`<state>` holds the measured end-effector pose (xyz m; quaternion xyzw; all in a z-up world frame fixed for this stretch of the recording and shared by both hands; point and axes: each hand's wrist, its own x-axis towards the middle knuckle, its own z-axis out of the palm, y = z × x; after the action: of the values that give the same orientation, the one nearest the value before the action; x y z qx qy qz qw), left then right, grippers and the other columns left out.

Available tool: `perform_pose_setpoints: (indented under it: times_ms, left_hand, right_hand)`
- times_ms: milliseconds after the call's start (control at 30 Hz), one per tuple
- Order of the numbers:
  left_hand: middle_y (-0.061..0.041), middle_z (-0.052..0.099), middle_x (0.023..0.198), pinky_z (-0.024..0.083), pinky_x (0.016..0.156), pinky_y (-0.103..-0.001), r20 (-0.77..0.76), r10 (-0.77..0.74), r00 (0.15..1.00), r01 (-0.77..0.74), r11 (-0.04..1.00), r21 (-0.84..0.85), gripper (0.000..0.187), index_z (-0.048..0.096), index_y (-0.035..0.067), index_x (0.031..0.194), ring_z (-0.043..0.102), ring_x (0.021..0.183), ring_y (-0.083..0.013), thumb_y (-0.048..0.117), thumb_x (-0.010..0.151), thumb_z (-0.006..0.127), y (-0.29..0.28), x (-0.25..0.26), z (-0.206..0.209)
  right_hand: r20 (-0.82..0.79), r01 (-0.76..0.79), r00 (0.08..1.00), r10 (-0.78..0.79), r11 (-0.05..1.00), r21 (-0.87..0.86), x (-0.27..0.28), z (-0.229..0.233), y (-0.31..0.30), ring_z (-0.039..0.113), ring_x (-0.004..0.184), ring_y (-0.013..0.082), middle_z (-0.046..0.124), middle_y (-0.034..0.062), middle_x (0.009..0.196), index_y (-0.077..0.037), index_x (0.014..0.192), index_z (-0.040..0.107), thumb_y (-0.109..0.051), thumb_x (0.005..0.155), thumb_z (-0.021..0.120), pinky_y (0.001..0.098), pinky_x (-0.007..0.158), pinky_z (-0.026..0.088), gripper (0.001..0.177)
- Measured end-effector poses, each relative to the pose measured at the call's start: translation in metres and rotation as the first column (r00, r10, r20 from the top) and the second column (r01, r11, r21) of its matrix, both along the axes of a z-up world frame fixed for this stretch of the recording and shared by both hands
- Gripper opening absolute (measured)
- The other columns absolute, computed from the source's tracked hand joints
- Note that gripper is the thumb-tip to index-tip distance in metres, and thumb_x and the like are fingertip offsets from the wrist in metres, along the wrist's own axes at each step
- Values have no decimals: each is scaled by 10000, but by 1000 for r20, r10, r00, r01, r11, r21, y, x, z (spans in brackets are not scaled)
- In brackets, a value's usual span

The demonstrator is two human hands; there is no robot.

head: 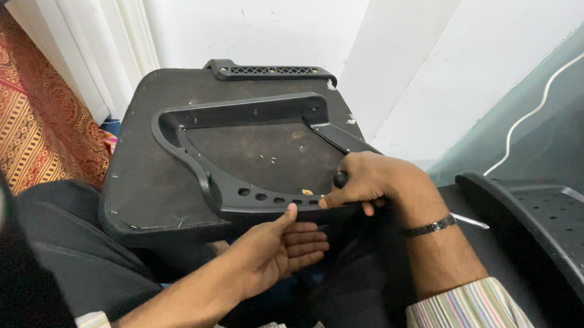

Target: The person uses a screwdriver to fasten screws into a black plastic frame component resting on a small stool. They systematically tighten multiple screws along the frame's edge, then flip the frame over to inspect the underside.

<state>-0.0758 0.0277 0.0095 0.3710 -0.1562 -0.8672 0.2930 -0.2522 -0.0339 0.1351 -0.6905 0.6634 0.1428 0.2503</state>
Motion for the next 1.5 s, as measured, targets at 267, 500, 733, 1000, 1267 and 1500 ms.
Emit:
perform_pose_setpoints:
  times_ms: [267,500,733,1000,1267,1500]
  left_hand:
    - [-299,593,1412,521,1103,-451,153,90,984,-82,995,-57,683,494,-81,1361,606,1332,-385,500,1013,402,7,13,4]
    - [-209,656,1235,509,1116,-454,22,186,982,-186,983,-3,610,557,-25,1240,670,1198,-319,509,946,575,10,17,10]
    - [-174,702,927,548,1053,-426,89,244,966,-249,967,52,620,622,-56,1102,713,1025,-306,540,929,623,10,15,2]
    - [-129,767,962,542,992,-373,-160,530,833,-521,848,100,453,623,-34,1124,729,1000,-237,342,886,710,10,28,-12]
    - [-99,742,953,564,1007,-416,-195,605,772,-549,790,273,275,629,20,1051,723,997,-250,125,828,750,10,20,-22]
    - [-111,735,940,575,1007,-405,-157,607,779,-559,786,263,278,626,10,1035,715,995,-245,138,834,768,10,22,-27]
  right_hand:
    - [163,-98,982,95,995,6,10,-12,-4,554,408,157,613,58,530,-39,892,788,-348,681,887,315,398,441,387]
    - [280,-81,955,98,994,-72,29,-17,-1,548,386,166,621,57,521,-7,841,758,-344,688,887,315,381,420,392]
    - [499,24,867,0,999,-41,37,-24,3,477,358,124,548,31,469,-5,717,726,-310,724,860,285,347,351,333]
    - [562,114,819,-118,993,41,41,-30,-5,488,368,116,571,37,508,-10,694,648,-423,861,765,264,339,365,460]
    - [992,150,125,6,988,-25,24,-9,-21,693,829,135,589,156,1099,61,1329,562,103,837,641,245,687,628,501]
    - [895,359,179,410,820,-447,47,0,-7,744,1057,250,576,182,1235,-21,1507,328,28,962,590,292,785,676,607]
